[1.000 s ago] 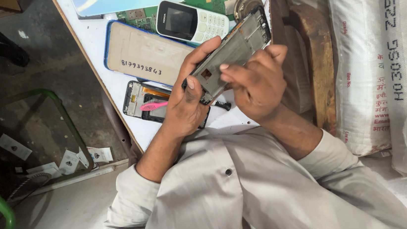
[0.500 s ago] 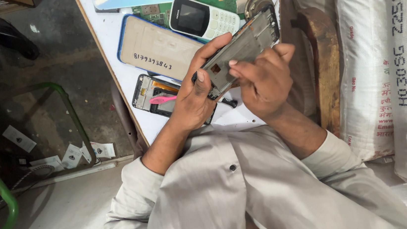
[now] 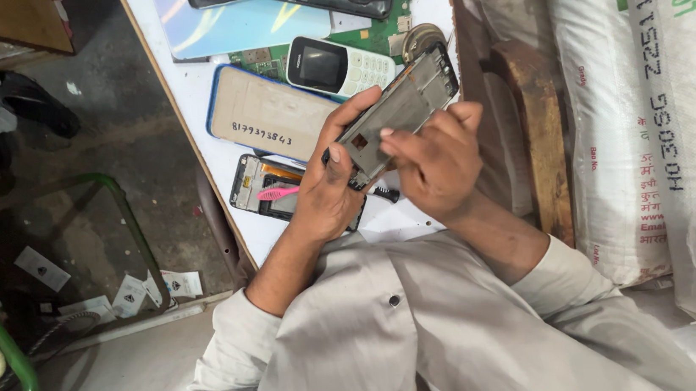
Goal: The person sits at a workbench holding a disassembled smartphone chassis and works on its frame with their fingers, prying and pressing at the edges of the housing. They occasionally set the phone down on the cluttered bench among other phone parts and pick it back up to continue working on it.
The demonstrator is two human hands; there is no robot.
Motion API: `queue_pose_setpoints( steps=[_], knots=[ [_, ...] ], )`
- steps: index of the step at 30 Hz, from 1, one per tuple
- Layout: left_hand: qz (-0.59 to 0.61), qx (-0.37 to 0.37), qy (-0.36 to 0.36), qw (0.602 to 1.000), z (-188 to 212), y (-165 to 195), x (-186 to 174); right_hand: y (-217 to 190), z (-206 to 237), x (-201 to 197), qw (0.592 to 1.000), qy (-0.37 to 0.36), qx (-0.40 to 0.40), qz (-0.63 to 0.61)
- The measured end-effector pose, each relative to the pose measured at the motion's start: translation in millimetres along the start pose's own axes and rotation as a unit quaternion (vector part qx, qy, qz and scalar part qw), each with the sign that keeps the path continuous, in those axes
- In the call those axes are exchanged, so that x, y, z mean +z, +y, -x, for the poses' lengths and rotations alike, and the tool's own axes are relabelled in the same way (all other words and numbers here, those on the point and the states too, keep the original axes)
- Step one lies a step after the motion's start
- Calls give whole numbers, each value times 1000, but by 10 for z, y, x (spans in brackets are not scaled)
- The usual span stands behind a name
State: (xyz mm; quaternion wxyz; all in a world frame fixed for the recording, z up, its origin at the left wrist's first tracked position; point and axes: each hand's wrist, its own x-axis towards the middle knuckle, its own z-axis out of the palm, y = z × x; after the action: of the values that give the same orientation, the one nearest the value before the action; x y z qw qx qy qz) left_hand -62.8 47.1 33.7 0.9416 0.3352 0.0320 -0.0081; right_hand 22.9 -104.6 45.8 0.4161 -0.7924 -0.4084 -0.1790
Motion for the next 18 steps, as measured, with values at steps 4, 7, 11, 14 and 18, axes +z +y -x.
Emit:
queue_pose_setpoints(
  steps=[4, 7, 11, 14, 18],
  knots=[
    [10, 7, 0, 1000, -41, -36, 14, 15, -9, 9, 990, 58, 130, 4],
    [13, 10, -4, 1000, -40, -20, 22, 23, -17, -33, 999, 16, 37, 9],
    [17, 1, 4, 1000, -44, 1, 46, 10, -45, -38, 999, 21, 32, 7],
    [13, 4, 16, 1000, -74, 2, 50, 9, -58, -14, 994, 60, 95, 0],
    [1, 6, 12, 1000, -27, 42, 76, 0, -33, -21, 998, 1, -63, -10]
  ],
)
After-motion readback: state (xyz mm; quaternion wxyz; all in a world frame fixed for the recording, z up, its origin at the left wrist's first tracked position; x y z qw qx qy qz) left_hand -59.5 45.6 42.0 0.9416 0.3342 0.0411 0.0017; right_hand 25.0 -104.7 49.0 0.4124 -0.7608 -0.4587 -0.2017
